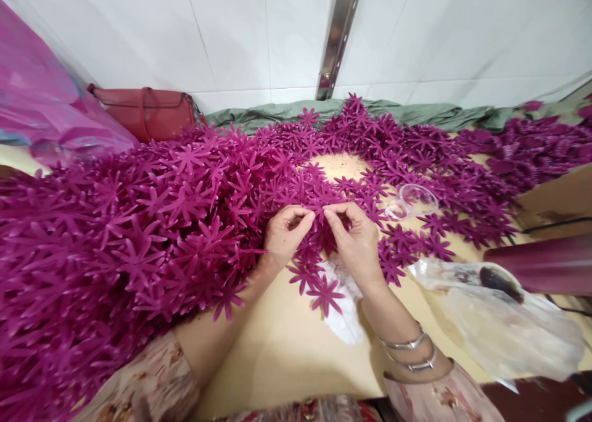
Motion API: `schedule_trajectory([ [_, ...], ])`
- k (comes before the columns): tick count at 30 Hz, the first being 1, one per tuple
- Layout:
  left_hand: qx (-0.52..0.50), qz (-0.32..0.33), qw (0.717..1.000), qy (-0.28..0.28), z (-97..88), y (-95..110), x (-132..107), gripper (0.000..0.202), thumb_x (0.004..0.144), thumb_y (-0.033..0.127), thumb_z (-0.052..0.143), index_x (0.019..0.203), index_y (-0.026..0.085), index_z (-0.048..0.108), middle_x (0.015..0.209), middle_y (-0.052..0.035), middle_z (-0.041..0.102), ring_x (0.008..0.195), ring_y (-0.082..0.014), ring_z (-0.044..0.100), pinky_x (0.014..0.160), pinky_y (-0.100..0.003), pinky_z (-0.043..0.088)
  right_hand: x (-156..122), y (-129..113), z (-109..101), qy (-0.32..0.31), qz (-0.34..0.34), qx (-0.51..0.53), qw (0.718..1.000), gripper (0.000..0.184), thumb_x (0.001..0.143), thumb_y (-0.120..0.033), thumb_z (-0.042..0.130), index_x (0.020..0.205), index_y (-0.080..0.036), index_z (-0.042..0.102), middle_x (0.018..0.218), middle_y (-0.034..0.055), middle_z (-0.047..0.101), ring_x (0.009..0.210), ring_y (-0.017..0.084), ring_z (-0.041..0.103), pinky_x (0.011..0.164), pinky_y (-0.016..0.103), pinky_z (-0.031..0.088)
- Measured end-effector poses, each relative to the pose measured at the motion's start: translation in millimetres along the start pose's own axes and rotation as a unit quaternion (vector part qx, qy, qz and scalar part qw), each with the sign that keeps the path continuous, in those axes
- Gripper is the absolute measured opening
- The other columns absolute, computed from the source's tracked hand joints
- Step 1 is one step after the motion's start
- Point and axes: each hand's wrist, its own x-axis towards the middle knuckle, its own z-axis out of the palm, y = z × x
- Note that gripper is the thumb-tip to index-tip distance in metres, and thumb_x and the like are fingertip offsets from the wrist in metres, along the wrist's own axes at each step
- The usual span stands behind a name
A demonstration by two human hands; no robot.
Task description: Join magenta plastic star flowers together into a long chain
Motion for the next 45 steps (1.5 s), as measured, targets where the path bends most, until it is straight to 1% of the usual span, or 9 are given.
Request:
schedule_trajectory([
  [10,-0.002,0.013,1.0,-0.009,-2.5,-1.1,1.1,0.014,0.082,0.032,0.076,0.08,0.019,0.079,0.089,-0.0043,0.074,0.083,-0.0146,0.067,0.08,-0.026,0.052,3.1,3.4,-3.9,-0.008,-0.002,0.006,1.0,0.012,0.094,-0.031,0.064,0.093,-0.023,0.073,0.092,0.0024,0.074,0.086,0.019,0.066,0.085,0.034,0.052],
  [17,-0.019,0.01,1.0,-0.02,-1.7,-2.0,1.5,0.014,0.081,0.031,0.076,0.077,0.017,0.076,0.085,-0.0035,0.071,0.08,-0.0133,0.066,0.077,-0.025,0.052,4.6,5.7,-2.4,-0.021,0.051,0.065,0.996,0.012,0.091,-0.033,0.068,0.092,-0.022,0.073,0.092,0.0024,0.074,0.085,0.019,0.066,0.085,0.034,0.052],
  [21,-0.035,-0.007,0.999,-0.019,-0.2,-4.1,0.8,0.014,0.079,0.03,0.076,0.079,0.016,0.076,0.086,-0.0034,0.071,0.08,-0.0127,0.066,0.077,-0.024,0.051,5.9,7.6,-2.1,-0.049,0.091,0.115,0.988,0.016,0.089,-0.037,0.071,0.092,-0.021,0.074,0.091,0.0023,0.074,0.085,0.018,0.066,0.084,0.033,0.052],
  [24,-0.033,-0.013,0.999,-0.026,0.5,-5.1,0.1,0.013,0.079,0.03,0.076,0.08,0.017,0.075,0.085,-0.0028,0.071,0.078,-0.0126,0.066,0.075,-0.024,0.051,5.5,7.9,-1.8,-0.056,0.097,0.12,0.986,0.017,0.089,-0.038,0.072,0.092,-0.022,0.074,0.093,0.0025,0.075,0.087,0.019,0.067,0.086,0.034,0.053],
  [29,-0.028,-0.008,0.999,-0.031,0.1,-5.3,0.7,0.012,0.079,0.029,0.075,0.079,0.017,0.073,0.085,-0.0025,0.07,0.076,-0.0121,0.065,0.075,-0.024,0.052,3.4,8.2,-0.8,-0.037,0.053,0.086,0.994,0.014,0.091,-0.032,0.069,0.1,-0.023,0.073,0.094,0.0022,0.072,0.086,0.019,0.066,0.084,0.034,0.053],
  [35,-0.017,0.007,0.999,-0.03,-2.4,-4.0,3.3,0.012,0.078,0.029,0.076,0.081,0.018,0.074,0.093,-0.0045,0.073,0.088,-0.0155,0.069,0.084,-0.026,0.053,2.6,4.0,-4.3,-0.036,-0.042,-0.016,0.998,0.01,0.096,-0.028,0.063,0.099,-0.026,0.073,0.098,0.0032,0.073,0.093,0.021,0.067,0.09,0.037,0.053],
  [38,-0.007,0.007,1.0,-0.015,-2.1,-4.2,3.0,0.01,0.078,0.027,0.074,0.079,0.018,0.073,0.089,-0.0029,0.071,0.082,-0.0135,0.067,0.078,-0.024,0.052,4.2,-0.3,-7.9,-0.03,-0.059,-0.022,0.998,0.012,0.097,-0.027,0.062,0.101,-0.026,0.073,0.1,0.0035,0.072,0.097,0.021,0.067,0.093,0.038,0.053],
  [41,-0.001,0.003,1.0,0.007,-0.8,-5.2,1.3,0.008,0.079,0.026,0.073,0.078,0.018,0.071,0.082,-0.0006,0.068,0.073,-0.011,0.063,0.071,-0.022,0.05,6.6,-1.9,-10.6,-0.046,-0.083,-0.019,0.995,0.012,0.095,-0.029,0.067,0.105,-0.027,0.074,0.107,0.0053,0.069,0.107,0.022,0.065,0.099,0.04,0.051],
  [45,0.009,0.006,1.0,-0.009,0.3,-5.9,-0.9,0.008,0.08,0.025,0.073,0.082,0.018,0.072,0.085,-0.001,0.069,0.077,-0.0118,0.064,0.075,-0.023,0.05,7.5,1.4,-10.0,-0.05,-0.094,-0.041,0.993,0.006,0.09,-0.029,0.074,0.096,-0.027,0.075,0.104,0.0053,0.067,0.105,0.023,0.064,0.099,0.042,0.05],
])
